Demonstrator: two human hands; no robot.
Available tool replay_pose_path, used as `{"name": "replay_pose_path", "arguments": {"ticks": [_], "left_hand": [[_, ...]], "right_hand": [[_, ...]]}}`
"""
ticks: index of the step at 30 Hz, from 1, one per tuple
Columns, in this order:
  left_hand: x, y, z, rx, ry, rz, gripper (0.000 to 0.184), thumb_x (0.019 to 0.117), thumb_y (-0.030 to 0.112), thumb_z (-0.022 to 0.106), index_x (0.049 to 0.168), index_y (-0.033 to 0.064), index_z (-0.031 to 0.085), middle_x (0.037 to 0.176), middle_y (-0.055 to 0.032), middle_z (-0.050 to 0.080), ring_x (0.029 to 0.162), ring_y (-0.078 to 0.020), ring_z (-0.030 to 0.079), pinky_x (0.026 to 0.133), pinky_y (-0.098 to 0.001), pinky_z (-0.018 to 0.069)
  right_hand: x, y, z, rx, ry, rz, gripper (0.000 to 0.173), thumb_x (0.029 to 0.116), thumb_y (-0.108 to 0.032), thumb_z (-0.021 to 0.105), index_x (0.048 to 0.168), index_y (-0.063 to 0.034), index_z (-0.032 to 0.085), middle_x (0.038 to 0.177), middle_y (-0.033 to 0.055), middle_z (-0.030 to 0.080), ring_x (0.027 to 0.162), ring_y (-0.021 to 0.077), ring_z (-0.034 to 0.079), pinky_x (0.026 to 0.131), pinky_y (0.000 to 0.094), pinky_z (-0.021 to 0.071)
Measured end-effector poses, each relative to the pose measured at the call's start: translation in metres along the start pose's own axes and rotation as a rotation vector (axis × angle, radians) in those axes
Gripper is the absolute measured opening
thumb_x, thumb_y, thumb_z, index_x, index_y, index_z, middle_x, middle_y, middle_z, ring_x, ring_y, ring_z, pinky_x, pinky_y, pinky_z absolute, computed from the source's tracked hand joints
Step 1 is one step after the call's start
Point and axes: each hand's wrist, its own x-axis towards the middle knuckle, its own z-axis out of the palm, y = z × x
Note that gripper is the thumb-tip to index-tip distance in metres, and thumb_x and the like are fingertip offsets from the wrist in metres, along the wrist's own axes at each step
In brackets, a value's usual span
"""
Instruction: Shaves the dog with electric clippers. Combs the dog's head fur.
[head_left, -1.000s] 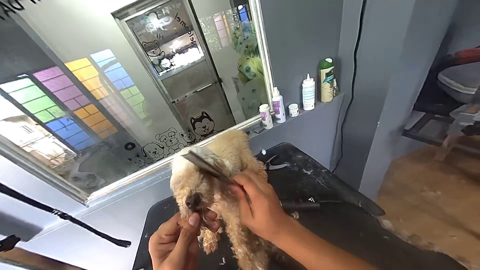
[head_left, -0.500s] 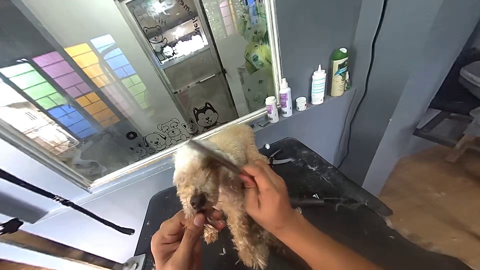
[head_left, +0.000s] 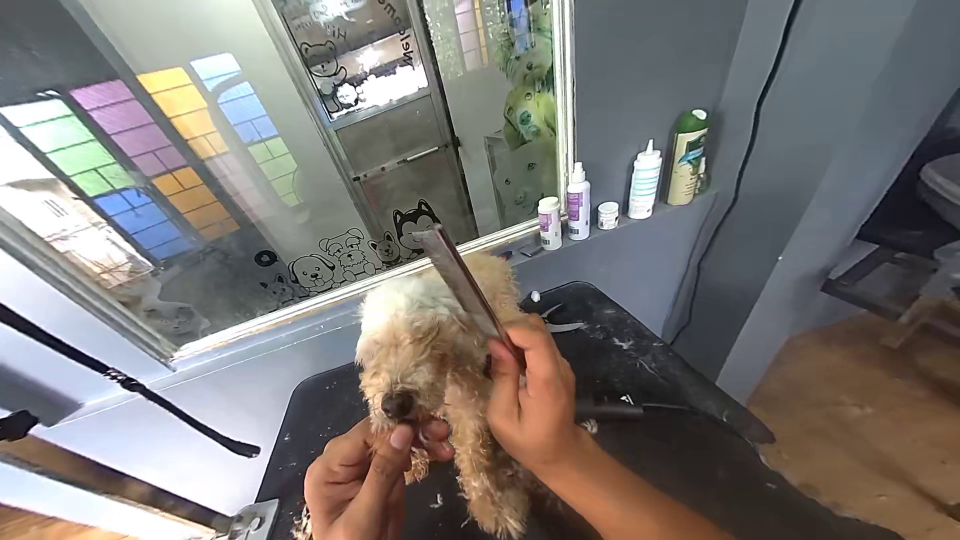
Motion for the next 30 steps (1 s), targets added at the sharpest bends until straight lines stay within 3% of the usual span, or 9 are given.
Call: {"name": "replay_pose_path", "arguments": {"ticks": [3, 7, 12, 14, 16, 19, 23, 26, 30], "left_hand": [[0.001, 0.001, 0.003, -0.004, 0.013, -0.003, 0.023, 0.1059, 0.014, 0.056, 0.105, 0.0010, 0.075, 0.094, -0.0185, 0.077, 0.081, -0.0261, 0.077, 0.075, -0.0385, 0.0651], [-0.001, -0.001, 0.003, -0.013, 0.024, -0.003, 0.022, 0.1052, 0.014, 0.057, 0.102, -0.0005, 0.074, 0.093, -0.0210, 0.076, 0.079, -0.0277, 0.077, 0.074, -0.0390, 0.0649], [-0.004, 0.000, 0.001, -0.036, 0.016, -0.002, 0.022, 0.1050, 0.012, 0.057, 0.104, -0.0012, 0.074, 0.093, -0.0205, 0.076, 0.079, -0.0270, 0.077, 0.074, -0.0389, 0.0652], [-0.004, 0.000, 0.001, -0.055, 0.015, -0.006, 0.023, 0.1057, 0.013, 0.056, 0.105, -0.0012, 0.074, 0.093, -0.0204, 0.076, 0.079, -0.0267, 0.077, 0.075, -0.0390, 0.0651], [-0.004, 0.000, 0.002, -0.075, 0.018, -0.003, 0.024, 0.1059, 0.013, 0.055, 0.106, -0.0013, 0.074, 0.093, -0.0206, 0.076, 0.080, -0.0272, 0.077, 0.074, -0.0394, 0.0649], [-0.004, -0.001, 0.005, -0.094, 0.029, 0.002, 0.024, 0.1057, 0.013, 0.056, 0.105, -0.0025, 0.074, 0.094, -0.0218, 0.076, 0.080, -0.0278, 0.077, 0.074, -0.0390, 0.0647], [-0.002, -0.005, 0.004, -0.089, 0.020, 0.007, 0.022, 0.1045, 0.011, 0.058, 0.102, -0.0033, 0.074, 0.093, -0.0229, 0.075, 0.079, -0.0290, 0.077, 0.073, -0.0392, 0.0649], [-0.005, -0.004, 0.002, -0.097, 0.014, 0.003, 0.022, 0.1047, 0.011, 0.057, 0.104, -0.0034, 0.074, 0.094, -0.0227, 0.076, 0.080, -0.0289, 0.077, 0.075, -0.0398, 0.0651], [-0.004, -0.006, 0.003, -0.042, 0.008, 0.009, 0.021, 0.1051, 0.011, 0.057, 0.104, -0.0009, 0.074, 0.097, -0.0207, 0.076, 0.082, -0.0283, 0.077, 0.077, -0.0405, 0.0653]], "right_hand": [[-0.012, 0.000, 0.004, 0.075, -0.071, -0.149, 0.013, 0.1055, -0.021, 0.048, 0.108, -0.0137, 0.059, 0.090, 0.0001, 0.064, 0.084, 0.0098, 0.064, 0.075, 0.0273, 0.0566], [-0.009, 0.007, 0.023, -0.043, -0.040, -0.131, 0.013, 0.1013, -0.016, 0.049, 0.101, -0.0112, 0.061, 0.084, 0.0016, 0.061, 0.075, 0.0115, 0.062, 0.065, 0.0271, 0.0552], [0.016, 0.003, 0.014, -0.031, 0.011, 0.147, 0.015, 0.1050, -0.019, 0.052, 0.108, -0.0052, 0.058, 0.085, 0.0035, 0.060, 0.064, 0.0101, 0.059, 0.054, 0.0283, 0.0534], [0.017, 0.008, 0.003, 0.003, 0.009, 0.026, 0.013, 0.1060, -0.019, 0.049, 0.105, -0.0078, 0.055, 0.087, 0.0022, 0.056, 0.069, 0.0083, 0.057, 0.059, 0.0253, 0.0529], [0.004, 0.009, -0.001, 0.031, -0.051, -0.170, 0.012, 0.1054, -0.021, 0.048, 0.108, -0.0129, 0.056, 0.090, 0.0007, 0.061, 0.080, 0.0093, 0.062, 0.071, 0.0266, 0.0563], [-0.010, 0.015, 0.010, -0.046, -0.084, -0.309, 0.013, 0.0979, -0.015, 0.052, 0.107, -0.0121, 0.061, 0.088, 0.0027, 0.064, 0.079, 0.0141, 0.064, 0.069, 0.0288, 0.0550], [0.006, 0.014, 0.016, -0.092, -0.061, -0.061, 0.013, 0.0991, -0.013, 0.052, 0.101, -0.0074, 0.063, 0.083, 0.0026, 0.061, 0.070, 0.0113, 0.061, 0.058, 0.0273, 0.0538], [0.027, 0.016, 0.006, -0.115, -0.070, 0.121, 0.017, 0.1044, -0.018, 0.054, 0.107, -0.0031, 0.063, 0.087, 0.0052, 0.063, 0.069, 0.0123, 0.062, 0.059, 0.0302, 0.0555], [0.059, 0.001, -0.027, -0.058, -0.210, -0.305, 0.017, 0.1024, -0.015, 0.054, 0.104, -0.0064, 0.068, 0.091, 0.0048, 0.062, 0.083, 0.0134, 0.062, 0.070, 0.0281, 0.0547]]}}
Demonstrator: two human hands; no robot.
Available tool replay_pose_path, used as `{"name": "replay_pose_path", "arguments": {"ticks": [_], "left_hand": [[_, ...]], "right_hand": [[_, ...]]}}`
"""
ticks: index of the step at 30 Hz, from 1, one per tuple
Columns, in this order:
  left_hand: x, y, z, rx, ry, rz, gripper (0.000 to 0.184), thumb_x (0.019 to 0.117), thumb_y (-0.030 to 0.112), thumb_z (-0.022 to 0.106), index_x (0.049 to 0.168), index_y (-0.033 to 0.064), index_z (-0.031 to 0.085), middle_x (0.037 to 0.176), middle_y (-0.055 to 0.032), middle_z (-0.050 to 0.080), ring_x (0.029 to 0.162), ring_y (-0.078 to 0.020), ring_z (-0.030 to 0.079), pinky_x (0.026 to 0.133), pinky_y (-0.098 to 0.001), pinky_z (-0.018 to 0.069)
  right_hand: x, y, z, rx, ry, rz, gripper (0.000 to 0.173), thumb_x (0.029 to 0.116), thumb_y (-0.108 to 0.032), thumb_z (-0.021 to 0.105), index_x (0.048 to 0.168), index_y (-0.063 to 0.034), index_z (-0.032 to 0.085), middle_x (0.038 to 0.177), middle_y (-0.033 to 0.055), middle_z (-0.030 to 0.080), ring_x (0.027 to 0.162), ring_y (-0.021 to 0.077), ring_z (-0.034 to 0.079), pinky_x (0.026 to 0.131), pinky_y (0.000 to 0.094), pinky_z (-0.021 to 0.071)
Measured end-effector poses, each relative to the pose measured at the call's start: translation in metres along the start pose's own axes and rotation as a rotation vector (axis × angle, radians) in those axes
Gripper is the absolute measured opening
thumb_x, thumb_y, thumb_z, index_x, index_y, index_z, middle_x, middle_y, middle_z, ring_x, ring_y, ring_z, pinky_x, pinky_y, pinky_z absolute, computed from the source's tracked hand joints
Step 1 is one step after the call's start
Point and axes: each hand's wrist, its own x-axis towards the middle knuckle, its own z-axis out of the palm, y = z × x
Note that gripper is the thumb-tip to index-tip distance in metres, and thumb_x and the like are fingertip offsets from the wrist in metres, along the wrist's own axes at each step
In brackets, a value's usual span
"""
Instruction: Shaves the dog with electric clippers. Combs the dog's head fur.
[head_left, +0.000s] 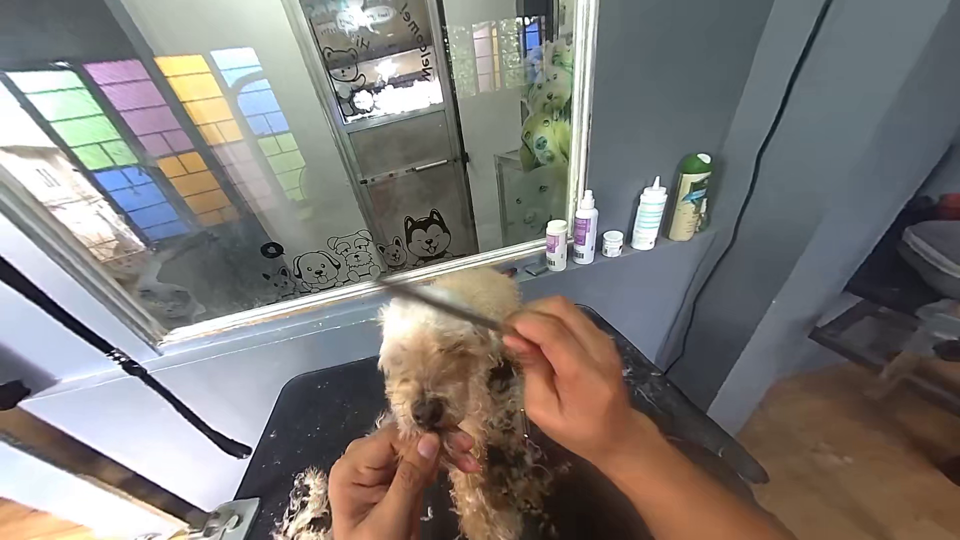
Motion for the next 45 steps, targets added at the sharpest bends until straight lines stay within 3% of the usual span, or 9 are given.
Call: {"name": "replay_pose_path", "arguments": {"ticks": [10, 13, 15, 19, 24, 26, 30, 36, 45], "left_hand": [[-0.008, -0.019, 0.022, 0.057, 0.074, 0.055, 0.025, 0.1057, 0.012, 0.057, 0.086, -0.0012, 0.066, 0.093, -0.0174, 0.077, 0.080, -0.0229, 0.077, 0.072, -0.0355, 0.0656], [-0.011, -0.020, 0.026, 0.072, 0.073, 0.076, 0.025, 0.1046, 0.009, 0.057, 0.084, -0.0022, 0.065, 0.091, -0.0164, 0.077, 0.080, -0.0207, 0.077, 0.073, -0.0338, 0.0658], [-0.012, -0.019, 0.026, 0.072, 0.085, 0.096, 0.026, 0.1048, 0.010, 0.057, 0.084, -0.0022, 0.066, 0.090, -0.0156, 0.077, 0.081, -0.0197, 0.077, 0.074, -0.0327, 0.0654], [-0.012, -0.017, 0.031, 0.031, 0.153, 0.130, 0.025, 0.1046, 0.010, 0.058, 0.084, -0.0026, 0.066, 0.088, -0.0161, 0.077, 0.079, -0.0211, 0.077, 0.073, -0.0341, 0.0660], [-0.017, -0.022, 0.039, -0.006, 0.195, 0.129, 0.025, 0.1036, 0.006, 0.058, 0.081, -0.0025, 0.063, 0.088, -0.0170, 0.076, 0.080, -0.0227, 0.078, 0.073, -0.0360, 0.0664], [-0.019, -0.023, 0.039, -0.019, 0.191, 0.135, 0.024, 0.1034, 0.005, 0.058, 0.082, -0.0034, 0.064, 0.088, -0.0165, 0.076, 0.080, -0.0223, 0.078, 0.074, -0.0358, 0.0665], [-0.017, -0.022, 0.040, -0.009, 0.225, 0.186, 0.025, 0.1042, 0.008, 0.059, 0.083, -0.0032, 0.065, 0.088, -0.0150, 0.077, 0.081, -0.0212, 0.077, 0.075, -0.0351, 0.0666], [-0.018, -0.029, 0.046, -0.023, 0.277, 0.228, 0.027, 0.1027, 0.006, 0.060, 0.078, -0.0037, 0.061, 0.088, -0.0167, 0.075, 0.081, -0.0221, 0.077, 0.074, -0.0350, 0.0665], [-0.016, -0.023, 0.042, -0.016, 0.302, 0.186, 0.026, 0.1027, 0.006, 0.059, 0.079, -0.0031, 0.064, 0.090, -0.0161, 0.077, 0.082, -0.0218, 0.077, 0.075, -0.0348, 0.0663]], "right_hand": [[0.137, -0.010, -0.046, -0.347, -0.774, -0.749, 0.024, 0.0910, -0.009, 0.050, 0.097, -0.0095, 0.074, 0.092, 0.0118, 0.063, 0.078, 0.0310, 0.059, 0.061, 0.0464, 0.0423], [0.164, -0.022, -0.046, -0.493, -0.717, -0.727, 0.024, 0.0964, -0.006, 0.045, 0.102, 0.0006, 0.067, 0.094, 0.0233, 0.062, 0.079, 0.0435, 0.060, 0.058, 0.0553, 0.0407], [0.169, -0.026, -0.051, -0.424, -0.694, -0.664, 0.028, 0.1030, -0.014, 0.044, 0.104, -0.0031, 0.069, 0.093, 0.0186, 0.062, 0.080, 0.0379, 0.060, 0.061, 0.0524, 0.0422], [0.148, -0.035, -0.052, -0.313, -0.916, -0.696, 0.024, 0.0951, -0.019, 0.048, 0.092, -0.0126, 0.071, 0.085, 0.0042, 0.061, 0.072, 0.0227, 0.058, 0.055, 0.0391, 0.0413], [0.152, -0.041, -0.052, -0.547, -0.711, -0.723, 0.026, 0.0990, -0.011, 0.045, 0.106, 0.0011, 0.067, 0.093, 0.0225, 0.062, 0.075, 0.0423, 0.059, 0.056, 0.0545, 0.0401], [0.156, -0.045, -0.061, -0.489, -0.716, -0.636, 0.029, 0.1041, -0.021, 0.045, 0.105, -0.0030, 0.068, 0.094, 0.0181, 0.062, 0.079, 0.0371, 0.060, 0.059, 0.0513, 0.0423], [0.157, -0.065, -0.056, -0.411, -1.003, -0.728, 0.023, 0.0939, -0.015, 0.048, 0.089, -0.0074, 0.069, 0.081, 0.0099, 0.059, 0.068, 0.0278, 0.057, 0.052, 0.0427, 0.0399], [0.162, -0.069, -0.034, -0.612, -0.903, -0.924, 0.025, 0.0912, -0.010, 0.043, 0.092, -0.0017, 0.067, 0.085, 0.0181, 0.059, 0.065, 0.0363, 0.055, 0.051, 0.0474, 0.0341], [0.157, -0.072, -0.037, -0.719, -0.799, -0.755, 0.026, 0.0982, -0.014, 0.042, 0.093, 0.0014, 0.063, 0.086, 0.0204, 0.058, 0.069, 0.0408, 0.058, 0.050, 0.0502, 0.0367]]}}
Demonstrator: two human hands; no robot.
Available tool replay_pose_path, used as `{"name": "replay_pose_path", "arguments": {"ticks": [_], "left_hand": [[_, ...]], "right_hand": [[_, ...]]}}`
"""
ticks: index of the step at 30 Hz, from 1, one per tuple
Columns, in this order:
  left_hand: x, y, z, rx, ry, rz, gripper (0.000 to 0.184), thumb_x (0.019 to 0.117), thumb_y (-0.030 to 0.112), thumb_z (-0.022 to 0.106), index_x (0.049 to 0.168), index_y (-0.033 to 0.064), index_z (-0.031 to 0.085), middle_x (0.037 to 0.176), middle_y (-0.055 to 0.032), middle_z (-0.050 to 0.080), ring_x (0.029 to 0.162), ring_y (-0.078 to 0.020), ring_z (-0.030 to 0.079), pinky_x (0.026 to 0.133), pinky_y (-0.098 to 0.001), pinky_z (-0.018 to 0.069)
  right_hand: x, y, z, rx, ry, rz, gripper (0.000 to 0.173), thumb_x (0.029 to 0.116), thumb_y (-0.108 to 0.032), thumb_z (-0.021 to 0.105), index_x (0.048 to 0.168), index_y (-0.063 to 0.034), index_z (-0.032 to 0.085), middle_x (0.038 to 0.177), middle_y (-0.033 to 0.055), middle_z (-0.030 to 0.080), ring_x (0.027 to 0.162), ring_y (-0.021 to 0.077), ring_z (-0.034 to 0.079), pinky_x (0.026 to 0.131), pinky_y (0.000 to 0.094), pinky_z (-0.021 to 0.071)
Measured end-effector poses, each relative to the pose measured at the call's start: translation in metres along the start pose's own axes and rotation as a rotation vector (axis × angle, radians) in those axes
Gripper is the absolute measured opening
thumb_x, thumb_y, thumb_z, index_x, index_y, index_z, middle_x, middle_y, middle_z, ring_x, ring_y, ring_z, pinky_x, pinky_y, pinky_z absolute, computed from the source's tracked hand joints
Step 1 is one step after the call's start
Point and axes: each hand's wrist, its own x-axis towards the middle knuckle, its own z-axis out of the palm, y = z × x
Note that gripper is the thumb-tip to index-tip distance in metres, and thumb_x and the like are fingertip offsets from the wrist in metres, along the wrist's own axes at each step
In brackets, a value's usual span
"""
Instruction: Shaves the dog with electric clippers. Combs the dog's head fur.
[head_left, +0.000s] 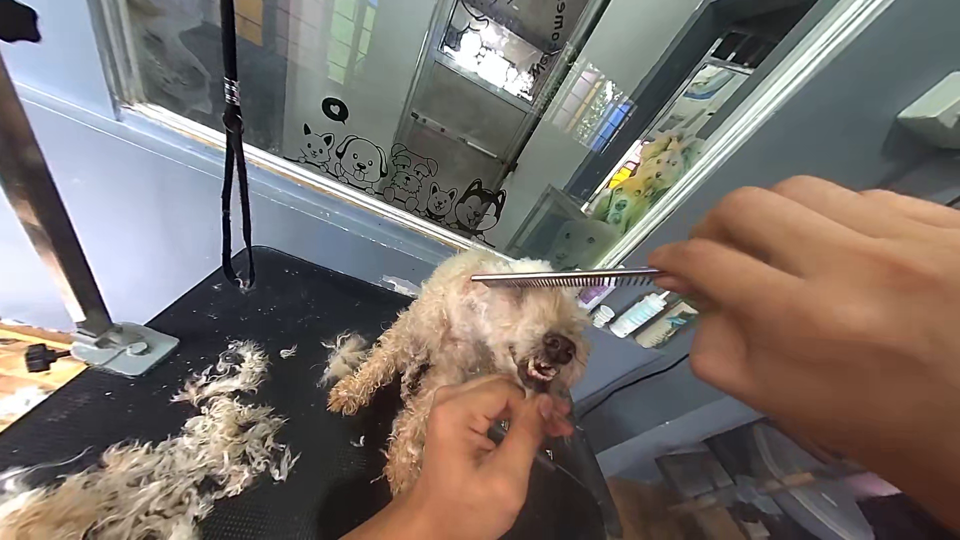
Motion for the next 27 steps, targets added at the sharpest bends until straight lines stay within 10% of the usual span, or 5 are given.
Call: {"name": "replay_pose_path", "arguments": {"ticks": [4, 10, 15, 22, 27], "left_hand": [[-0.009, -0.006, 0.004, 0.002, -0.036, -0.002, 0.028, 0.1039, 0.009, 0.059, 0.079, -0.0027, 0.062, 0.088, -0.0145, 0.076, 0.080, -0.0201, 0.077, 0.074, -0.0334, 0.0663], [-0.012, -0.009, 0.007, 0.001, -0.026, -0.004, 0.028, 0.1041, 0.011, 0.060, 0.080, -0.0022, 0.063, 0.088, -0.0145, 0.076, 0.082, -0.0214, 0.077, 0.075, -0.0354, 0.0665], [-0.020, -0.014, 0.010, 0.018, -0.056, -0.003, 0.027, 0.1037, 0.010, 0.060, 0.080, -0.0019, 0.063, 0.088, -0.0142, 0.076, 0.081, -0.0197, 0.077, 0.074, -0.0337, 0.0662], [-0.013, -0.012, 0.005, 0.025, -0.056, -0.009, 0.028, 0.1040, 0.010, 0.059, 0.079, -0.0022, 0.063, 0.090, -0.0152, 0.076, 0.083, -0.0212, 0.077, 0.075, -0.0345, 0.0664], [-0.013, -0.013, 0.004, 0.054, -0.073, -0.009, 0.028, 0.1041, 0.010, 0.059, 0.079, -0.0013, 0.063, 0.088, -0.0139, 0.076, 0.081, -0.0201, 0.077, 0.074, -0.0332, 0.0662]], "right_hand": [[-0.015, 0.009, -0.001, 0.003, -0.023, 0.041, 0.032, 0.1040, -0.020, 0.042, 0.104, 0.0024, 0.064, 0.093, 0.0230, 0.060, 0.077, 0.0445, 0.060, 0.055, 0.0561, 0.0402], [0.007, -0.001, -0.010, 0.060, -0.144, -0.267, 0.022, 0.0883, -0.011, 0.045, 0.089, -0.0038, 0.066, 0.084, 0.0152, 0.059, 0.066, 0.0343, 0.057, 0.049, 0.0456, 0.0366], [-0.001, 0.015, 0.003, 0.021, -0.040, -0.072, 0.025, 0.1007, -0.013, 0.045, 0.100, 0.0017, 0.064, 0.091, 0.0226, 0.059, 0.073, 0.0445, 0.058, 0.052, 0.0551, 0.0389], [-0.007, 0.003, 0.012, 0.083, -0.093, -0.151, 0.022, 0.0886, -0.007, 0.046, 0.091, -0.0026, 0.068, 0.083, 0.0144, 0.060, 0.067, 0.0346, 0.058, 0.048, 0.0458, 0.0383], [-0.028, 0.006, 0.011, 0.178, 0.010, 0.062, 0.027, 0.1009, -0.015, 0.045, 0.098, -0.0025, 0.069, 0.088, 0.0160, 0.060, 0.072, 0.0347, 0.059, 0.051, 0.0471, 0.0406]]}}
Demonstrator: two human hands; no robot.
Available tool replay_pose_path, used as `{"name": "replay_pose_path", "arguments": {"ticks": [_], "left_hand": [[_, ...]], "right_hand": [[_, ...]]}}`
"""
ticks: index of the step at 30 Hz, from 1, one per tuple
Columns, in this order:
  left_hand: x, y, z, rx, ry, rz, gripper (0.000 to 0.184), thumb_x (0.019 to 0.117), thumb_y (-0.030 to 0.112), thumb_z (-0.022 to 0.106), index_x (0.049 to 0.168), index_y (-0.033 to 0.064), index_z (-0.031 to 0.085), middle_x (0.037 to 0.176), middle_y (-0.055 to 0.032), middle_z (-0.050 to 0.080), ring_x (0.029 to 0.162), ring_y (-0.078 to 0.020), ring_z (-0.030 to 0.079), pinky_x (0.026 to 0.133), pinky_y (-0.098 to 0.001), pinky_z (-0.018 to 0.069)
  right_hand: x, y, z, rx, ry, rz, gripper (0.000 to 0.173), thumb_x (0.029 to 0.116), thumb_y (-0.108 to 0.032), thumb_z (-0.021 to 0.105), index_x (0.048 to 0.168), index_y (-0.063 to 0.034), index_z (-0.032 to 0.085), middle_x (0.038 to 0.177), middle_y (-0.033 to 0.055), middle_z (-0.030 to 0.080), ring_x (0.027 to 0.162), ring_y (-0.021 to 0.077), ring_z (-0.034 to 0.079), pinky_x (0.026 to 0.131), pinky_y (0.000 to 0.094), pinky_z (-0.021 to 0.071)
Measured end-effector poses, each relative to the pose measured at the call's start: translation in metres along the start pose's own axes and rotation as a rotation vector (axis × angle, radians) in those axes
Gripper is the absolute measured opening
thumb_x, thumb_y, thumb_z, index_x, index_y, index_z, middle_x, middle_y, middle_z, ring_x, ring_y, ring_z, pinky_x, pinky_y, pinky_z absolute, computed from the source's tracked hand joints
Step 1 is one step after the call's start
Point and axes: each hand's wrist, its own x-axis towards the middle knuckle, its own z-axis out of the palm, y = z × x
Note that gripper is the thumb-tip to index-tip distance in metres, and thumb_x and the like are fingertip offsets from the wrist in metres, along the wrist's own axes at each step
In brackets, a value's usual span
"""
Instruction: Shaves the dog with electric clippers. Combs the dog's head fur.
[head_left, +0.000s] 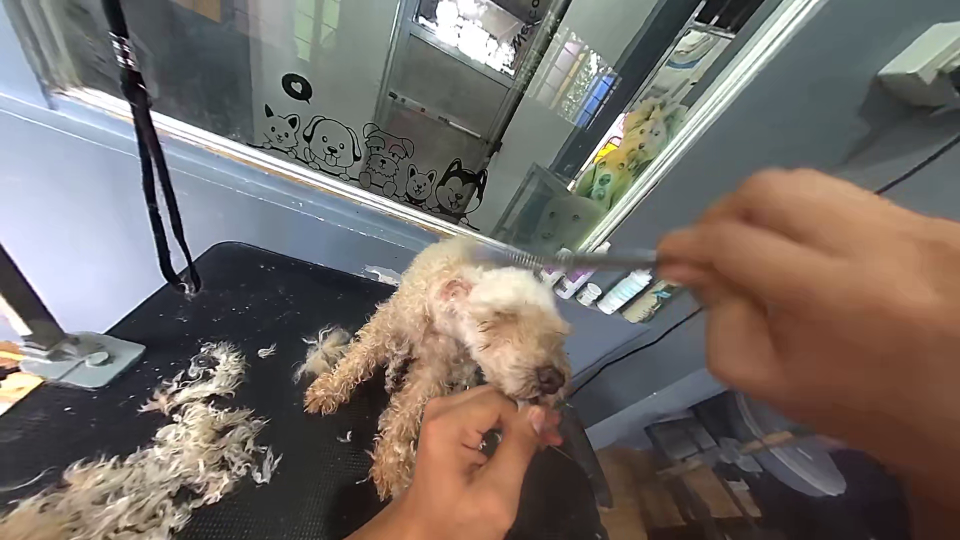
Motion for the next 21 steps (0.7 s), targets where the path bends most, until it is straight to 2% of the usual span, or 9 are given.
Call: {"name": "replay_pose_path", "arguments": {"ticks": [2, 4, 7, 11, 13, 18, 21], "left_hand": [[-0.001, -0.001, 0.002, 0.007, 0.005, 0.001, 0.028, 0.1040, 0.010, 0.059, 0.079, -0.0015, 0.063, 0.089, -0.0142, 0.077, 0.081, -0.0200, 0.077, 0.075, -0.0334, 0.0658], [0.000, -0.001, 0.003, 0.016, 0.012, -0.003, 0.027, 0.1037, 0.009, 0.059, 0.080, -0.0020, 0.064, 0.088, -0.0144, 0.077, 0.082, -0.0206, 0.077, 0.075, -0.0340, 0.0661], [0.003, 0.000, 0.000, 0.009, 0.035, -0.017, 0.024, 0.1039, 0.008, 0.058, 0.084, -0.0026, 0.068, 0.089, -0.0150, 0.076, 0.082, -0.0237, 0.077, 0.076, -0.0375, 0.0670], [0.009, 0.002, -0.010, 0.027, 0.026, -0.031, 0.023, 0.1036, 0.010, 0.059, 0.086, -0.0003, 0.069, 0.090, -0.0160, 0.077, 0.081, -0.0265, 0.078, 0.075, -0.0388, 0.0667], [0.010, 0.002, -0.012, 0.032, 0.004, -0.041, 0.023, 0.1032, 0.010, 0.060, 0.085, -0.0001, 0.069, 0.089, -0.0169, 0.077, 0.081, -0.0277, 0.078, 0.075, -0.0398, 0.0666], [0.008, 0.000, -0.009, 0.066, -0.064, -0.065, 0.024, 0.1035, 0.010, 0.059, 0.084, -0.0003, 0.069, 0.090, -0.0178, 0.077, 0.080, -0.0280, 0.078, 0.074, -0.0387, 0.0663], [0.001, 0.001, -0.008, 0.095, -0.089, -0.071, 0.025, 0.1035, 0.011, 0.060, 0.081, 0.0011, 0.067, 0.088, -0.0179, 0.077, 0.078, -0.0283, 0.078, 0.071, -0.0392, 0.0665]], "right_hand": [[-0.003, -0.005, 0.000, 0.079, -0.026, -0.158, 0.025, 0.0941, -0.012, 0.047, 0.093, -0.0071, 0.071, 0.084, 0.0109, 0.060, 0.069, 0.0280, 0.057, 0.052, 0.0416, 0.0390], [-0.001, -0.008, 0.006, -0.019, -0.040, -0.211, 0.024, 0.0908, -0.008, 0.046, 0.092, -0.0042, 0.070, 0.084, 0.0142, 0.060, 0.067, 0.0323, 0.056, 0.052, 0.0445, 0.0363], [-0.001, -0.009, 0.013, -0.117, 0.001, -0.045, 0.022, 0.0913, -0.006, 0.048, 0.096, -0.0012, 0.069, 0.089, 0.0186, 0.060, 0.072, 0.0382, 0.058, 0.052, 0.0480, 0.0369], [-0.027, -0.022, 0.030, -0.095, 0.073, 0.227, 0.021, 0.0959, -0.009, 0.049, 0.099, -0.0023, 0.069, 0.088, 0.0176, 0.058, 0.075, 0.0381, 0.058, 0.051, 0.0467, 0.0366], [-0.044, -0.031, 0.044, -0.060, 0.104, 0.349, 0.021, 0.0992, -0.012, 0.051, 0.100, -0.0037, 0.070, 0.087, 0.0169, 0.059, 0.075, 0.0376, 0.059, 0.051, 0.0467, 0.0396], [-0.056, -0.039, 0.062, 0.007, 0.164, 0.504, 0.022, 0.1002, -0.015, 0.051, 0.100, -0.0071, 0.072, 0.088, 0.0127, 0.060, 0.077, 0.0324, 0.061, 0.052, 0.0426, 0.0425], [-0.052, -0.019, 0.064, -0.021, 0.181, 0.634, 0.021, 0.1021, -0.012, 0.051, 0.104, -0.0032, 0.070, 0.092, 0.0191, 0.063, 0.076, 0.0387, 0.065, 0.049, 0.0486, 0.0463]]}}
